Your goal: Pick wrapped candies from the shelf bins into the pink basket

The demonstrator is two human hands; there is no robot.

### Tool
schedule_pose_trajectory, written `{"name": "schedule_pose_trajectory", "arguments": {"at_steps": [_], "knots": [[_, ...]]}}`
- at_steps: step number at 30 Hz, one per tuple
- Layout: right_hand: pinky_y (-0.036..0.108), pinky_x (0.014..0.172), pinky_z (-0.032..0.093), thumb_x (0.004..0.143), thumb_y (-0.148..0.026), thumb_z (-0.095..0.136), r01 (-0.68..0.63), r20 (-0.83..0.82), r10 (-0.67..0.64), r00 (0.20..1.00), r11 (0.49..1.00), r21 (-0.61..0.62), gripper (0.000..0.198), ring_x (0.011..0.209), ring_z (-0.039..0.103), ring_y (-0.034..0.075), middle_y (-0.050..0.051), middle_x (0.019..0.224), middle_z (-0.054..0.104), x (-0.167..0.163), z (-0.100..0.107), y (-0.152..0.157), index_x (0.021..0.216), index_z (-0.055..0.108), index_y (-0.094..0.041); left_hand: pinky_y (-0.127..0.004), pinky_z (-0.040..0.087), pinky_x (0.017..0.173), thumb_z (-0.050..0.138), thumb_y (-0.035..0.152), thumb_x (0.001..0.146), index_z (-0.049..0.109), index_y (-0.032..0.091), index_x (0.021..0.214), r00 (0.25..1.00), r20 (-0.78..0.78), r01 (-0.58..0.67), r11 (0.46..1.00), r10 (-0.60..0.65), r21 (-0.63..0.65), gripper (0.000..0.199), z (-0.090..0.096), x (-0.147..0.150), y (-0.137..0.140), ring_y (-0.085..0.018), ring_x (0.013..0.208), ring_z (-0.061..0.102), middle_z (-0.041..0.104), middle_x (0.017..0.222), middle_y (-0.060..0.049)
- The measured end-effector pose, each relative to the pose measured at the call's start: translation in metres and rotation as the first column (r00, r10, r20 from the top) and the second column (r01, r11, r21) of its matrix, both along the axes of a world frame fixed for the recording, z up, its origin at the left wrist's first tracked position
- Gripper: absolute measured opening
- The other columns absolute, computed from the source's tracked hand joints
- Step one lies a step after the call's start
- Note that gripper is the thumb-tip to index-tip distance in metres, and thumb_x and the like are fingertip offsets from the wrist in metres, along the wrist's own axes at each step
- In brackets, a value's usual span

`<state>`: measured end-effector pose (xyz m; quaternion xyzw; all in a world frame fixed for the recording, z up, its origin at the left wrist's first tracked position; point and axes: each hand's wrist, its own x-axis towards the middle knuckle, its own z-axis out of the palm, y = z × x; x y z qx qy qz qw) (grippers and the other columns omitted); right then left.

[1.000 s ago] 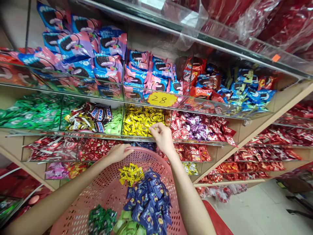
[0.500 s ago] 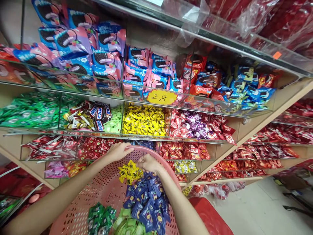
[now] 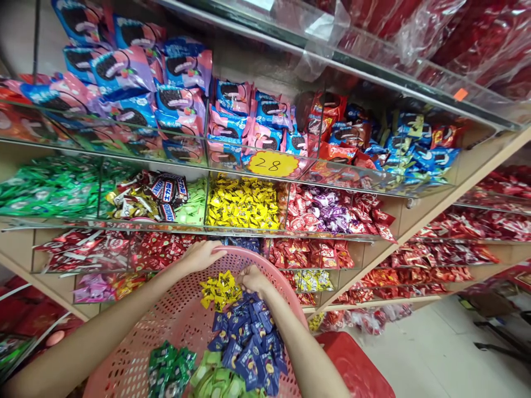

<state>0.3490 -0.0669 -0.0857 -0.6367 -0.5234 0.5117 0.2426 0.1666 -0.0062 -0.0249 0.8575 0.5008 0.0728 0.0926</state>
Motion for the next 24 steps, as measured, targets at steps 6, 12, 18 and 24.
{"name": "schedule_pose_trajectory", "arguments": {"at_steps": [6, 12, 18, 24], "knots": [[0.017, 0.03, 0.021, 0.069, -0.012, 0.049, 0.027, 0.099, -0.029, 0.995, 1.0, 0.013, 0.023, 0.028, 0.03, 0.004, -0.006, 0.034, 0.041, -0.008, 0.0, -0.002, 0.046, 0.048, -0.016, -0.029, 0.042, 0.066, 0.03, 0.056, 0.08, 0.061, 0.026, 0.093, 1.0, 0.006, 0.011, 1.0, -0.011, -0.002, 0.045, 0.0, 0.0, 0.0, -0.024, 0.082, 0.061, 0.067, 0.087, -0.006], [0.018, 0.034, 0.026, 0.069, -0.014, 0.052, 0.027, 0.257, -0.031, 0.966, 0.999, 0.019, 0.03, 0.028, 0.031, 0.005, -0.005, 0.029, 0.04, -0.011, -0.002, -0.002, 0.04, 0.046, -0.016, -0.029, 0.042, 0.067, 0.031, 0.056, 0.08, 0.06, 0.028, 0.097, 1.0, 0.014, 0.007, 1.0, -0.007, -0.006, 0.043, -0.002, 0.001, 0.002, -0.023, 0.084, 0.061, 0.067, 0.09, -0.005], [0.018, 0.044, 0.034, 0.071, -0.02, 0.056, 0.013, 0.388, -0.024, 0.921, 0.999, 0.031, 0.02, 0.039, 0.046, 0.009, -0.001, 0.038, 0.051, -0.014, 0.005, -0.005, 0.051, 0.057, -0.015, -0.028, 0.041, 0.064, 0.03, 0.056, 0.08, 0.06, 0.028, 0.093, 1.0, 0.006, 0.012, 1.0, -0.012, 0.005, 0.043, 0.0, 0.001, 0.0, -0.023, 0.082, 0.062, 0.067, 0.086, -0.004], [0.02, 0.057, 0.036, 0.072, -0.02, 0.055, -0.091, 0.614, -0.086, 0.785, 0.964, 0.251, 0.01, 0.063, 0.057, 0.013, 0.004, 0.062, 0.064, -0.018, 0.023, -0.008, 0.065, 0.062, -0.016, -0.025, 0.041, 0.068, 0.032, 0.056, 0.08, 0.06, 0.028, 0.093, 1.0, 0.009, -0.019, 1.0, 0.019, -0.019, 0.042, 0.003, 0.001, -0.002, -0.021, 0.086, 0.061, 0.067, 0.088, -0.003]]}}
